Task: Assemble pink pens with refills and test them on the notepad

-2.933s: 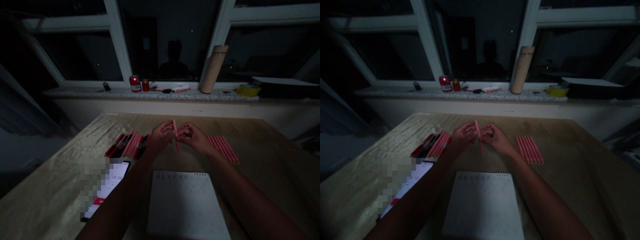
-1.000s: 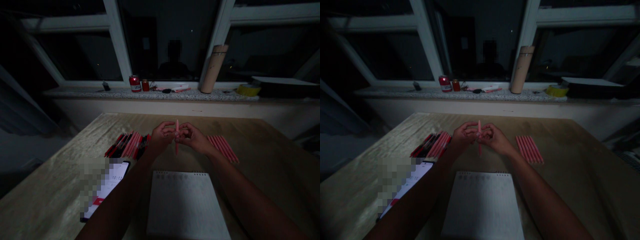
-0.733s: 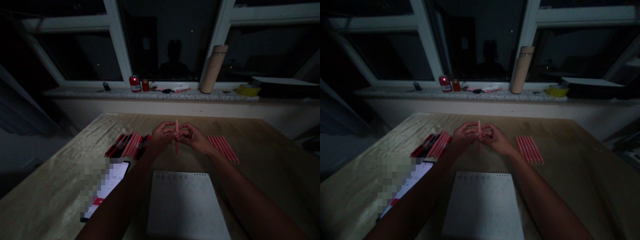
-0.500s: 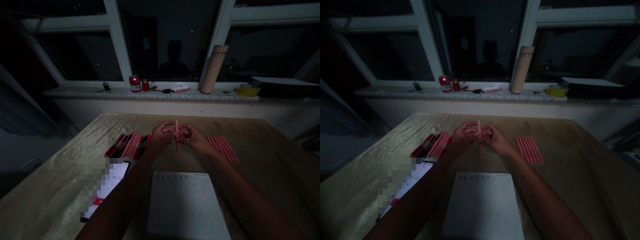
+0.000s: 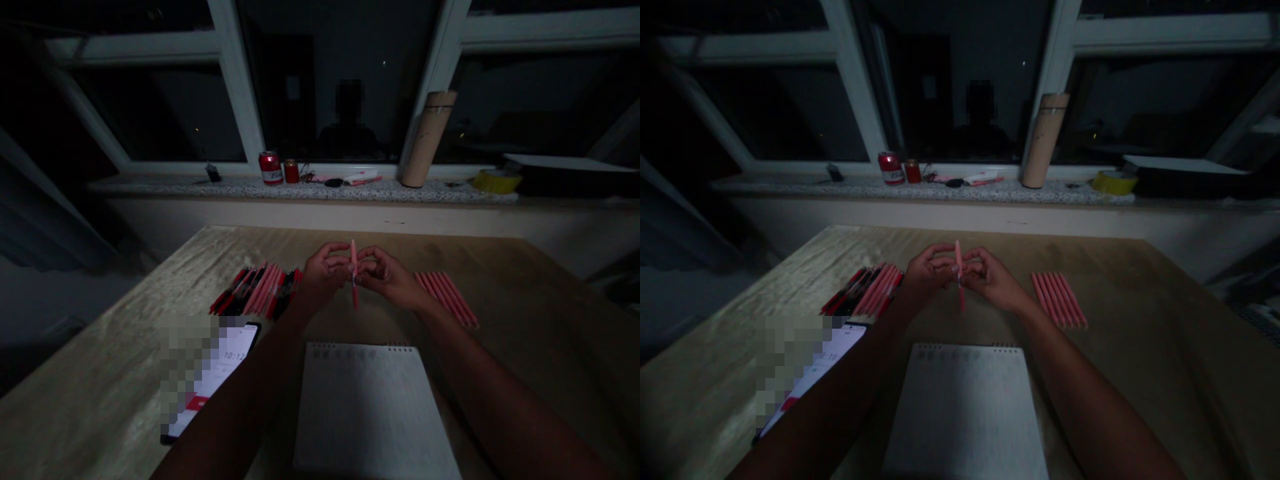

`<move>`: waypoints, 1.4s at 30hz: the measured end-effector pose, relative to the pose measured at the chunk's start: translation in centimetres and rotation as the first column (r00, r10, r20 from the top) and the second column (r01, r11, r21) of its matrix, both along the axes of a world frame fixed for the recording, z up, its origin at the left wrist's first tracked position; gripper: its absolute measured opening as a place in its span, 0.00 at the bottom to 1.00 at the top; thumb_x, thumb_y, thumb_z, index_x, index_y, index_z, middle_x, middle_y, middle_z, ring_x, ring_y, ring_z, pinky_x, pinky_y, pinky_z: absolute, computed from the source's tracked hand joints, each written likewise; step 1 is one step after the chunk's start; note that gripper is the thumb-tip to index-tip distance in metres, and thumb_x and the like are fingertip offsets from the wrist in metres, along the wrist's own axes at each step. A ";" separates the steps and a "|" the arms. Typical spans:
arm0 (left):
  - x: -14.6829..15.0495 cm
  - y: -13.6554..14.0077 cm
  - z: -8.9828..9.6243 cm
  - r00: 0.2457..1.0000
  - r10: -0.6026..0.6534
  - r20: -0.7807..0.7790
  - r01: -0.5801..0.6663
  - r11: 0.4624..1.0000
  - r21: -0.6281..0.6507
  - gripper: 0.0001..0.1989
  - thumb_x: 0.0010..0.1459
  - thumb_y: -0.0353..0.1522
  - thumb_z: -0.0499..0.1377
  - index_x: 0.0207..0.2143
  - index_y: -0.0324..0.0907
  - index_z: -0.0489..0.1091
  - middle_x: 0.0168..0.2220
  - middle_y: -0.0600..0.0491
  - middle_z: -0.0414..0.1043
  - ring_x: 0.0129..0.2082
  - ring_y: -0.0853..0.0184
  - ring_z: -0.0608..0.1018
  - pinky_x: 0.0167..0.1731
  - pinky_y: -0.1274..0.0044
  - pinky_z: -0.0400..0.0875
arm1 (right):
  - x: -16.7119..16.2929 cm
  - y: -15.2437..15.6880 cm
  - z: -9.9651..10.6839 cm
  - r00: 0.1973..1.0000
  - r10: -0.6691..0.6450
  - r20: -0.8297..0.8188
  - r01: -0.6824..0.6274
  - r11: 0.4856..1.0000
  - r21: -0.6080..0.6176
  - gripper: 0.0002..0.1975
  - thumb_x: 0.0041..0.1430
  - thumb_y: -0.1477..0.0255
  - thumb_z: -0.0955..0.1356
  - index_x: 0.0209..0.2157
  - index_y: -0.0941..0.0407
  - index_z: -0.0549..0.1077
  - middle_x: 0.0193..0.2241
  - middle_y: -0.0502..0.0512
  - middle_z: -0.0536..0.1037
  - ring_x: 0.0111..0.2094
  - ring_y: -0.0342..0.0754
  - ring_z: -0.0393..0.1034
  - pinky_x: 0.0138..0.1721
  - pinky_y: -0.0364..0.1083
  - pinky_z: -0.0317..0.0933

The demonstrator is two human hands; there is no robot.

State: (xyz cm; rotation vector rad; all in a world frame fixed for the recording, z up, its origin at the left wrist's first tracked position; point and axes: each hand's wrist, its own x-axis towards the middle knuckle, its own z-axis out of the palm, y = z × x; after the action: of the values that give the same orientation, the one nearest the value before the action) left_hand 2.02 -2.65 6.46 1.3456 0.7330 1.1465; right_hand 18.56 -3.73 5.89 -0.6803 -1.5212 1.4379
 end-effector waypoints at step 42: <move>0.0 0.0 0.6 0.978 0.172 0.117 -0.177 0.984 0.036 0.29 0.42 0.33 0.65 0.46 0.38 0.58 0.31 0.50 0.75 0.20 0.76 0.70 0.23 0.81 0.62 | 1.0 0.3 0.6 0.965 -0.243 0.099 0.239 0.970 0.052 0.20 0.45 0.67 0.73 0.38 0.54 0.62 0.23 0.46 0.75 0.20 0.40 0.64 0.21 0.40 0.54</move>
State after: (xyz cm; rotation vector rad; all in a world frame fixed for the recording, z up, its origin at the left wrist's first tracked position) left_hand 2.01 -2.62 7.02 1.2620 0.7565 1.3759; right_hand 19.56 -3.44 6.51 -0.8965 -1.4857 1.2013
